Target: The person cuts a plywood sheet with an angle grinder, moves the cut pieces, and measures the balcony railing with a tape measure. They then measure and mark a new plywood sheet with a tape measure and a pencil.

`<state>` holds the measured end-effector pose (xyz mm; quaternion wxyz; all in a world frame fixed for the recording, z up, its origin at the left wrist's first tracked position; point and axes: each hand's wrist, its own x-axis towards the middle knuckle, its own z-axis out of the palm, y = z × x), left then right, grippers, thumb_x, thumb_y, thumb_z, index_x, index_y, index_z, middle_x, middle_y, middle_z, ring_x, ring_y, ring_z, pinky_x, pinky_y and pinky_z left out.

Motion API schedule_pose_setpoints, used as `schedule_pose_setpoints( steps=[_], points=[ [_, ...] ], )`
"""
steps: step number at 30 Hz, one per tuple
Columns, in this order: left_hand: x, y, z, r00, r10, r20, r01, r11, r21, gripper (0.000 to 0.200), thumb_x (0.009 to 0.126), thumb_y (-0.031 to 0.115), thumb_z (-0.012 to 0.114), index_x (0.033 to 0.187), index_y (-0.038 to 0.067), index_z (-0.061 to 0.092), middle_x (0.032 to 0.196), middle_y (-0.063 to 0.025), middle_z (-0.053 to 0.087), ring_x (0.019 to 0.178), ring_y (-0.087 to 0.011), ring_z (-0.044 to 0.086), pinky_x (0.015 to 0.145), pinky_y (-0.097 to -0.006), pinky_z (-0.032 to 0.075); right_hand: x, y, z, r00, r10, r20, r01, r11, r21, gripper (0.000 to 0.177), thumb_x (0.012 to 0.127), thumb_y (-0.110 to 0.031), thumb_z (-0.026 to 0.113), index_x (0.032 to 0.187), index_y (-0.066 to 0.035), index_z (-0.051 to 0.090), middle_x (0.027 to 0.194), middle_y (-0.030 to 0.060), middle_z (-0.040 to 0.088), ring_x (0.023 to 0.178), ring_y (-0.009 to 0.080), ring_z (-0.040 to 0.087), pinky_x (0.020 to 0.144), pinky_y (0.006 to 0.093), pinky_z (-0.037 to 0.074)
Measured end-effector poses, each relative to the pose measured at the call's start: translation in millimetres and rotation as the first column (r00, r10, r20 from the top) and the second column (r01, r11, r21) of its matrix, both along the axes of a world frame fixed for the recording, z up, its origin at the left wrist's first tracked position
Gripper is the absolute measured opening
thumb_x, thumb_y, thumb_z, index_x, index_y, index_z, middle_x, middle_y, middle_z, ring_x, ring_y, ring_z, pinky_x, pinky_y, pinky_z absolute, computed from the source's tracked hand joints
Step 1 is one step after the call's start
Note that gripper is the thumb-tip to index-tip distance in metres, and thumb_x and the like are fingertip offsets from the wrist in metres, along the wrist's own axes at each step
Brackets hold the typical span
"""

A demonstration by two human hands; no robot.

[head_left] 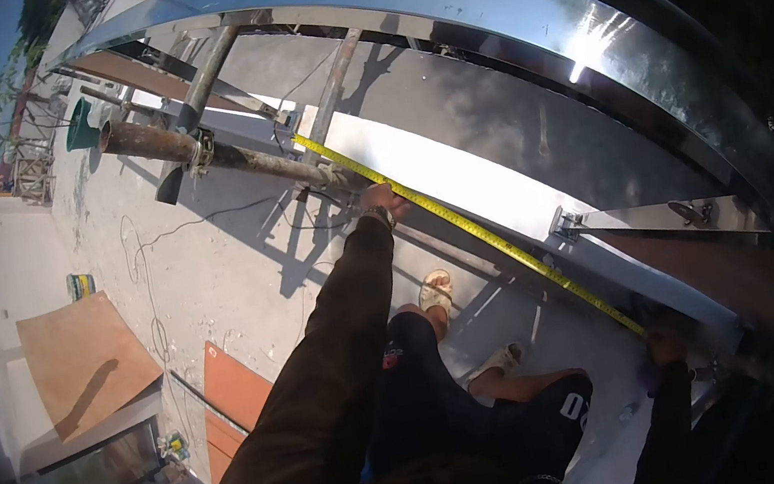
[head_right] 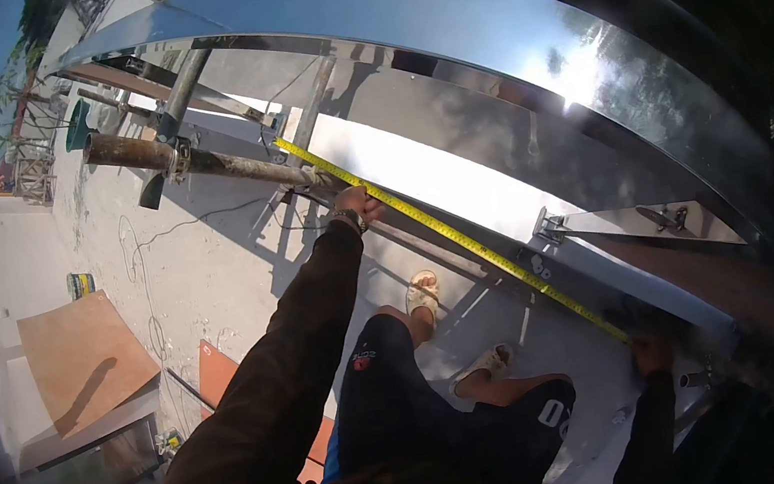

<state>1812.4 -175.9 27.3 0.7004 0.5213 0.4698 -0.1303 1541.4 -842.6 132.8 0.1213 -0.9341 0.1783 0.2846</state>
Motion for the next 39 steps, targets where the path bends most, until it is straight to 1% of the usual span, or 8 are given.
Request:
schedule_pose_setpoints(
  steps=[9,11,13,16,24,26,35,39],
  points=[
    [73,56,-115,0.96,0.157,0.233,-0.197,0.967,0.162,0.024,0.101,0.018,0.047,0.115,0.003,0.059,0.097,-0.0086,0.068,0.081,-0.0214,0.068,0.066,-0.0396,0.058,64,91,-161,0.848,0.099,0.521,-0.023,0.988,-0.15,0.017,0.09,-0.026,0.066,0.098,-0.012,0.072,0.098,0.0117,0.07,0.097,0.0354,0.061,0.083,0.0479,0.051],
    [80,70,-134,0.93,0.198,0.308,-0.25,0.958,0.139,0.021,0.096,0.015,0.05,0.11,0.001,0.057,0.094,-0.0117,0.064,0.077,-0.0248,0.068,0.059,-0.0396,0.057,74,121,-177,0.83,-0.048,0.556,0.161,0.974,-0.157,0.021,0.092,-0.028,0.064,0.099,-0.011,0.072,0.098,0.0119,0.07,0.097,0.0368,0.061,0.084,0.0492,0.052],
    [83,77,-143,0.928,0.124,0.351,-0.191,0.968,0.164,0.02,0.094,0.011,0.051,0.109,-0.003,0.055,0.093,-0.0136,0.063,0.074,-0.0232,0.066,0.059,-0.0387,0.057,81,131,-202,0.821,-0.143,0.552,0.241,0.964,-0.109,0.026,0.095,-0.029,0.06,0.104,-0.007,0.071,0.099,0.0155,0.07,0.095,0.039,0.063,0.083,0.049,0.051],
    [92,82,-160,0.894,0.137,0.427,-0.242,0.949,0.203,0.016,0.095,0.009,0.053,0.104,-0.004,0.057,0.087,-0.0131,0.064,0.07,-0.02,0.065,0.059,-0.0359,0.058,83,138,-227,0.793,-0.379,0.477,0.243,0.915,0.323,0.033,0.095,-0.03,0.056,0.104,-0.001,0.068,0.099,0.0231,0.068,0.095,0.0429,0.065,0.082,0.0459,0.049],
    [100,88,-156,0.888,0.057,0.456,-0.189,0.95,0.25,0.014,0.097,0.009,0.053,0.104,-0.002,0.06,0.081,-0.0108,0.068,0.055,-0.0163,0.065,0.051,-0.0293,0.056,53,136,-285,0.791,-0.438,0.427,0.241,0.864,0.442,0.033,0.095,-0.03,0.056,0.103,-0.001,0.069,0.095,0.025,0.067,0.092,0.0441,0.064,0.08,0.0452,0.049],
    [104,90,-161,0.887,0.035,0.46,-0.186,0.939,0.288,0.014,0.098,0.009,0.052,0.103,-0.003,0.059,0.081,-0.0118,0.066,0.059,-0.0179,0.066,0.057,-0.033,0.06,55,152,-264,0.833,-0.284,0.476,0.085,0.914,0.396,0.032,0.097,-0.028,0.055,0.104,0.001,0.068,0.095,0.0246,0.067,0.091,0.0422,0.065,0.079,0.0427,0.049],
    [120,139,-180,0.868,0.046,0.494,-0.165,0.966,0.2,0.013,0.101,0.012,0.052,0.095,0.0,0.052,0.078,-0.0094,0.06,0.061,-0.0192,0.062,0.068,-0.0402,0.063,65,183,-271,0.782,-0.511,0.357,0.198,0.747,0.634,0.033,0.101,-0.026,0.051,0.113,0.001,0.067,0.092,0.0195,0.067,0.089,0.0244,0.065,0.081,0.0348,0.046],
    [127,152,-182,0.863,-0.033,0.504,-0.12,0.956,0.267,0.009,0.099,0.009,0.054,0.1,0.0,0.053,0.08,-0.0107,0.062,0.065,-0.0207,0.065,0.074,-0.0419,0.064,73,190,-254,0.774,-0.57,0.278,0.296,0.712,0.636,0.035,0.1,-0.028,0.052,0.115,-0.001,0.067,0.098,0.0195,0.069,0.092,0.0291,0.068,0.085,0.0352,0.048]
  ],
)
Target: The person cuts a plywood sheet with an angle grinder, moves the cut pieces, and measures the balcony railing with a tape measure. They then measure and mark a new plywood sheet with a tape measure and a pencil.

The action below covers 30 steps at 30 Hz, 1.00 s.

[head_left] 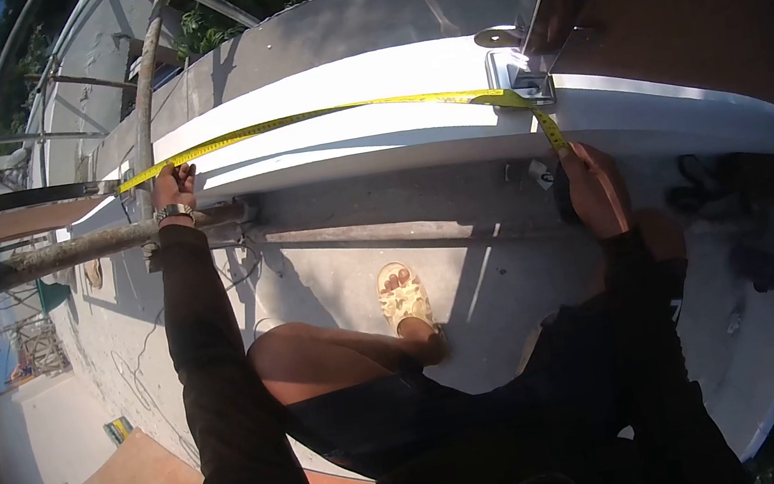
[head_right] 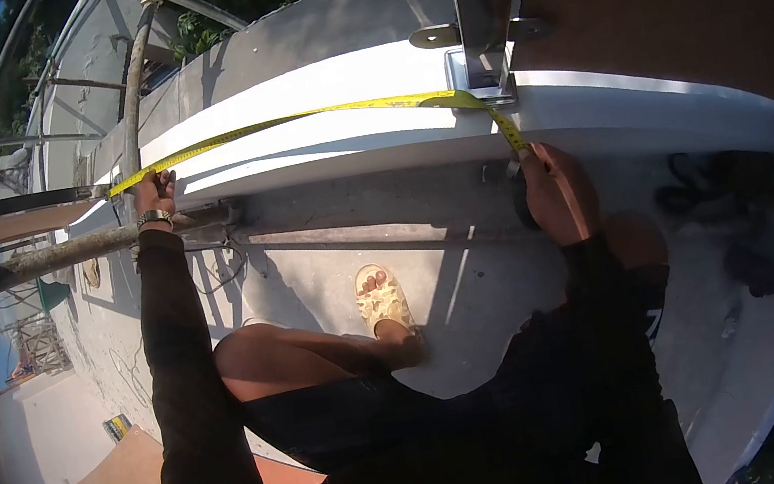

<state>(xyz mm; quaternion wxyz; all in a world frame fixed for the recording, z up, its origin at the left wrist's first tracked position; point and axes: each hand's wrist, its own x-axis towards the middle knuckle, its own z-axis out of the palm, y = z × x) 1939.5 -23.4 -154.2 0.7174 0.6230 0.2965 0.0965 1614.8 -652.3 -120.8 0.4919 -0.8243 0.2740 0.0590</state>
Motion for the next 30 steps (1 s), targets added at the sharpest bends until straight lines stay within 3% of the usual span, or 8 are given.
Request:
schedule_pose_setpoints(
  steps=[4,8,10,12,16,22,29,30],
  points=[
    [15,27,-9,1.0,-0.027,-0.002,0.028,0.999,0.032,0.006,0.097,0.005,0.054,0.102,0.002,0.054,0.083,-0.0097,0.063,0.069,-0.0222,0.065,0.085,-0.0465,0.062,5,-5,-9,0.997,-0.067,0.023,0.07,0.985,-0.157,0.031,0.097,-0.028,0.055,0.112,-0.008,0.071,0.101,0.0185,0.071,0.097,0.0342,0.069,0.084,0.0413,0.051],
    [30,54,-14,0.997,-0.072,-0.013,0.073,0.997,0.037,0.003,0.096,0.004,0.055,0.097,0.002,0.057,0.08,-0.009,0.063,0.069,-0.0212,0.065,0.084,-0.0453,0.061,9,-6,2,0.995,-0.084,0.058,0.099,0.93,-0.353,0.026,0.094,-0.029,0.057,0.103,-0.014,0.075,0.095,0.0133,0.073,0.095,0.0354,0.068,0.081,0.0443,0.055],
    [25,44,-5,0.995,-0.096,-0.015,0.096,0.995,0.036,0.005,0.096,0.004,0.054,0.095,0.001,0.057,0.078,-0.009,0.063,0.068,-0.0206,0.065,0.084,-0.0449,0.061,10,-9,-2,0.983,-0.067,0.172,0.154,0.813,-0.562,0.024,0.091,-0.029,0.058,0.098,-0.015,0.076,0.092,0.0082,0.074,0.091,0.0359,0.067,0.079,0.0427,0.056],
    [25,39,-1,0.999,-0.037,-0.028,0.039,0.995,0.089,0.006,0.097,0.005,0.054,0.095,0.001,0.057,0.076,-0.0093,0.062,0.067,-0.0207,0.064,0.084,-0.045,0.061,14,-17,-2,0.961,0.027,0.276,0.201,0.619,-0.759,0.022,0.09,-0.029,0.058,0.095,-0.017,0.076,0.091,0.0038,0.074,0.089,0.0354,0.065,0.076,0.0422,0.057],
    [39,68,-4,0.994,-0.102,-0.044,0.104,0.993,0.061,0.008,0.098,0.006,0.053,0.094,0.001,0.057,0.074,-0.0095,0.061,0.065,-0.0205,0.064,0.084,-0.0449,0.061,28,-15,33,0.936,0.02,0.351,0.27,0.598,-0.754,0.02,0.086,-0.02,0.06,0.087,-0.012,0.078,0.086,0.0119,0.073,0.09,0.035,0.065,0.079,0.0434,0.054],
    [41,56,5,0.987,-0.151,-0.058,0.156,0.984,0.09,0.011,0.098,0.007,0.053,0.094,-0.002,0.058,0.072,-0.0087,0.059,0.06,-0.019,0.059,0.084,-0.0422,0.06,36,-30,34,0.971,0.109,0.211,0.112,0.573,-0.812,0.018,0.086,-0.017,0.06,0.082,-0.012,0.078,0.086,0.0105,0.073,0.089,0.0331,0.065,0.079,0.0433,0.054],
    [33,60,7,0.972,-0.233,-0.041,0.236,0.968,0.084,0.009,0.099,0.004,0.051,0.095,-0.002,0.057,0.072,-0.0093,0.059,0.059,-0.0187,0.059,0.085,-0.0439,0.06,41,-37,51,0.92,0.328,0.216,0.037,0.476,-0.879,0.017,0.084,-0.017,0.063,0.084,-0.012,0.079,0.088,0.0101,0.074,0.087,0.0333,0.067,0.082,0.0416,0.055],
    [30,55,10,0.973,-0.228,-0.039,0.231,0.969,0.083,0.009,0.099,0.004,0.051,0.095,-0.002,0.057,0.072,-0.0093,0.059,0.059,-0.0187,0.059,0.085,-0.0439,0.06,41,-36,54,0.92,0.329,0.212,0.01,0.522,-0.853,0.017,0.084,-0.018,0.063,0.086,-0.011,0.079,0.089,0.0107,0.074,0.089,0.0333,0.067,0.083,0.0419,0.054]
  ],
)
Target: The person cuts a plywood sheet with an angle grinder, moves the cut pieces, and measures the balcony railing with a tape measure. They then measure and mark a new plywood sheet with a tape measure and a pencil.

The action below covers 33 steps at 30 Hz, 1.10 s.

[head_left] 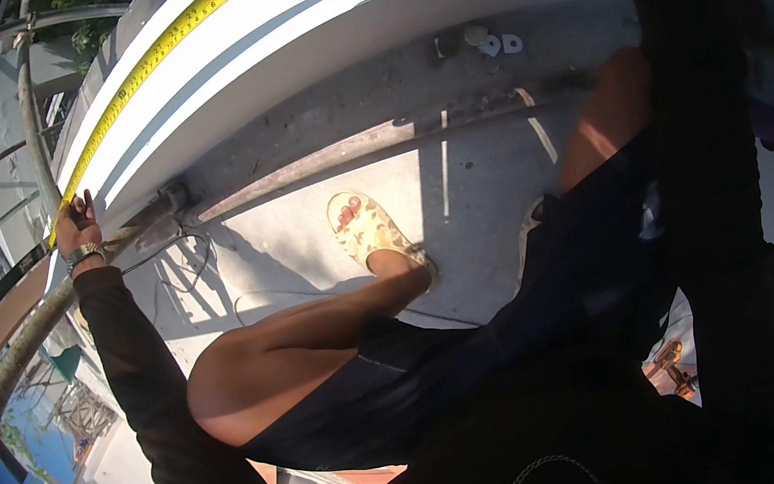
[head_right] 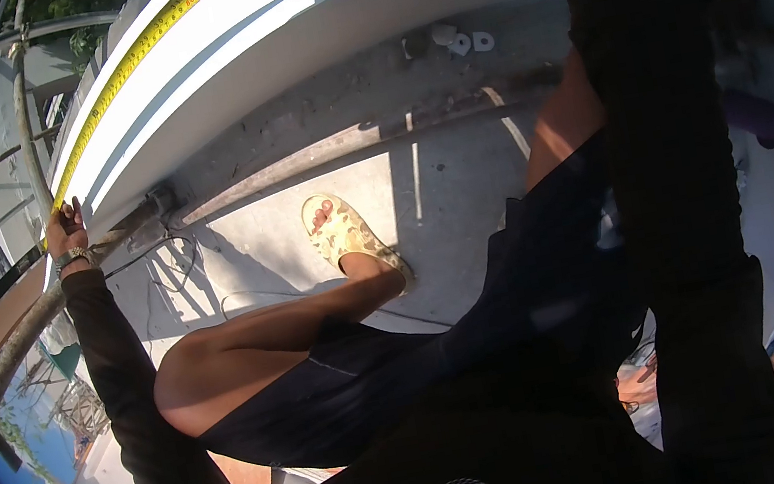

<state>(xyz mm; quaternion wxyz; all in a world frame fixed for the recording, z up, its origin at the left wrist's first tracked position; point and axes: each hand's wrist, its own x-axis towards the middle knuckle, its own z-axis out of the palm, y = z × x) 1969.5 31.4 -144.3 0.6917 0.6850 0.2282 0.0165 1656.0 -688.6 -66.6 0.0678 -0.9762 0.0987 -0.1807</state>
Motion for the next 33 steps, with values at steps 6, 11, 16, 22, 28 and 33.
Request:
schedule_pose_setpoints(
  steps=[6,11,16,22,28,33],
  points=[
    [0,-7,-1,0.999,0.041,0.002,-0.041,0.999,0.016,0.008,0.098,0.001,0.051,0.094,-0.004,0.056,0.073,-0.0125,0.06,0.06,-0.0202,0.06,0.094,-0.0516,0.058,4,-2,-1,0.986,-0.064,-0.156,0.089,0.982,0.164,0.017,0.084,-0.019,0.065,0.089,-0.009,0.078,0.091,0.013,0.074,0.095,0.0329,0.068,0.087,0.0417,0.053],
    [-1,-4,-2,0.997,0.076,0.013,-0.075,0.995,-0.06,0.009,0.098,0.001,0.053,0.093,-0.005,0.056,0.074,-0.0148,0.061,0.062,-0.0226,0.062,0.095,-0.053,0.058,-5,-20,-31,0.985,0.041,-0.168,-0.004,0.976,0.216,0.022,0.09,-0.025,0.062,0.099,-0.009,0.076,0.091,0.0137,0.073,0.089,0.0318,0.068,0.082,0.0393,0.053],
    [-27,-40,-6,0.975,0.221,-0.005,-0.22,0.966,-0.139,0.01,0.095,0.005,0.051,0.101,-0.002,0.056,0.092,-0.015,0.065,0.084,-0.0256,0.065,0.087,-0.0486,0.061,4,-33,-19,0.933,0.069,-0.353,0.037,0.957,0.286,0.019,0.087,-0.024,0.068,0.098,-0.012,0.078,0.094,0.0116,0.074,0.091,0.0298,0.071,0.082,0.0382,0.054],
    [-65,-133,47,0.902,0.432,0.011,-0.37,0.786,-0.496,0.018,0.103,0.015,0.042,0.113,0.002,0.05,0.104,-0.0156,0.065,0.088,-0.0262,0.064,0.08,-0.0454,0.054,-30,-73,-26,0.704,0.325,-0.632,0.151,0.8,0.58,0.031,0.08,-0.023,0.074,0.101,0.0,0.075,0.087,0.012,0.075,0.08,0.0207,0.07,0.077,0.0338,0.053],
    [-170,-221,142,0.963,0.207,-0.174,-0.268,0.813,-0.516,0.015,0.101,0.014,0.045,0.11,0.002,0.05,0.102,-0.0179,0.067,0.089,-0.0275,0.066,0.083,-0.0433,0.056,-68,-41,108,0.244,0.524,-0.816,0.362,0.731,0.578,0.036,0.086,-0.029,0.072,0.109,-0.001,0.073,0.097,0.0094,0.072,0.091,0.017,0.066,0.087,0.0313,0.049],
    [-334,-325,233,0.92,0.012,-0.391,-0.272,0.739,-0.617,0.024,0.101,0.022,0.052,0.112,0.002,0.057,0.099,-0.0172,0.069,0.091,-0.0284,0.069,0.081,-0.041,0.059,-101,20,187,0.196,0.676,-0.71,0.475,0.568,0.672,0.053,0.084,-0.032,0.074,0.125,0.0,0.062,0.109,0.0118,0.069,0.101,0.0197,0.063,0.089,0.0309,0.048]
  ],
)
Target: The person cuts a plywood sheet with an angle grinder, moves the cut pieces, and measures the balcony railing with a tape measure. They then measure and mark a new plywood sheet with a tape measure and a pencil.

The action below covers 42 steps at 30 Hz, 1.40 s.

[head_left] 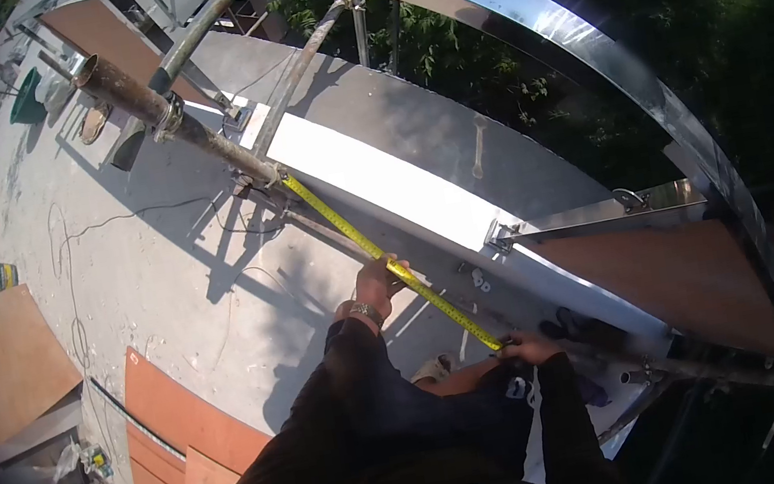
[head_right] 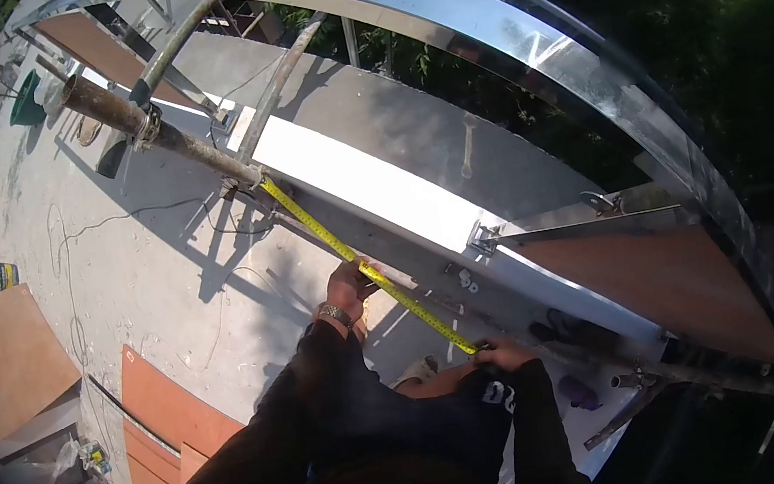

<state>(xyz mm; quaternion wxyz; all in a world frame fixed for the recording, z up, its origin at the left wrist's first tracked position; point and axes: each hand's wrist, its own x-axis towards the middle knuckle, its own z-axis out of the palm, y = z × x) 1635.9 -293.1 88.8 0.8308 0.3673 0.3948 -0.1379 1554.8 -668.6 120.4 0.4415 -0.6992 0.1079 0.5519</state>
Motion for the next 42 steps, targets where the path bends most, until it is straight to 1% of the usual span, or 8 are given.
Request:
schedule_pose_setpoints(
  steps=[4,5,8,11,15,19,28,42],
  points=[
    [-124,-61,119,0.983,-0.184,0.03,0.186,0.967,-0.172,0.031,0.105,0.029,0.046,0.115,0.002,0.058,0.103,-0.0114,0.067,0.098,-0.0262,0.067,0.087,-0.0426,0.056,3,109,127,0.99,0.07,0.126,-0.053,0.989,-0.139,0.083,0.08,-0.046,0.075,0.141,0.001,0.042,0.114,0.0227,0.066,0.101,0.0297,0.067,0.085,0.0369,0.052],
    [-151,-63,77,0.975,-0.157,-0.155,0.097,0.936,-0.339,0.03,0.105,0.029,0.044,0.119,0.004,0.055,0.111,-0.0142,0.065,0.103,-0.0284,0.064,0.096,-0.0505,0.05,-2,133,149,0.97,0.131,0.204,-0.091,0.976,-0.198,0.078,0.085,-0.053,0.069,0.136,0.002,0.045,0.118,0.0273,0.064,0.109,0.0359,0.065,0.092,0.04,0.05],
    [-143,-68,206,0.997,0.065,-0.048,-0.081,0.811,-0.58,0.054,0.106,0.043,0.033,0.13,-0.001,0.053,0.125,-0.0216,0.062,0.118,-0.0342,0.062,0.106,-0.0491,0.047,-1,191,261,0.842,0.352,0.409,-0.258,0.928,-0.267,0.08,0.089,-0.06,0.061,0.135,0.003,0.045,0.119,0.0309,0.064,0.11,0.0443,0.064,0.093,0.047,0.05],
    [-98,-73,252,0.991,-0.074,0.107,0.126,0.753,-0.646,0.051,0.106,0.041,0.034,0.127,-0.001,0.054,0.122,-0.0213,0.062,0.116,-0.0342,0.062,0.105,-0.0494,0.048,17,219,389,0.519,0.629,0.578,-0.488,0.774,-0.404,0.041,0.085,-0.037,0.065,0.103,-0.001,0.068,0.089,0.0209,0.072,0.088,0.0363,0.071,0.076,0.0476,0.055],
    [-44,-109,254,0.929,-0.283,0.24,0.371,0.727,-0.578,0.047,0.105,0.039,0.036,0.124,0.0,0.054,0.118,-0.0208,0.063,0.113,-0.0342,0.063,0.102,-0.0499,0.049,15,222,595,-0.047,0.375,0.926,-0.336,0.867,-0.368,0.038,0.084,-0.026,0.065,0.111,0.0,0.067,0.091,0.0204,0.073,0.088,0.0342,0.072,0.077,0.0468,0.055],
    [-19,-145,282,0.849,-0.438,0.296,0.528,0.674,-0.517,0.043,0.105,0.036,0.038,0.12,0.0,0.055,0.114,-0.0203,0.063,0.11,-0.0343,0.064,0.1,-0.0504,0.051,-14,206,728,-0.3,0.315,0.901,-0.231,0.892,-0.389,0.035,0.085,-0.025,0.064,0.11,0.0,0.067,0.091,0.0199,0.072,0.089,0.0341,0.071,0.079,0.0466,0.055],
    [13,-76,311,0.675,-0.7,0.233,0.722,0.563,-0.402,0.035,0.104,0.031,0.043,0.112,0.0,0.057,0.106,-0.0193,0.065,0.102,-0.0343,0.066,0.095,-0.0516,0.054,-18,180,800,-0.107,0.422,0.9,0.066,0.907,-0.417,0.031,0.088,-0.023,0.062,0.107,0.001,0.066,0.092,0.0187,0.071,0.091,0.0338,0.07,0.082,0.0463,0.054],
    [80,14,250,0.71,-0.652,0.266,0.696,0.592,-0.406,0.024,0.1,0.022,0.051,0.11,0.001,0.057,0.094,-0.0176,0.067,0.091,-0.0309,0.07,0.091,-0.0516,0.058,47,277,816,0.003,0.368,0.93,-0.017,0.93,-0.368,0.025,0.091,-0.019,0.059,0.103,0.002,0.064,0.094,0.0168,0.07,0.094,0.0335,0.069,0.087,0.0458,0.053]
  ],
)
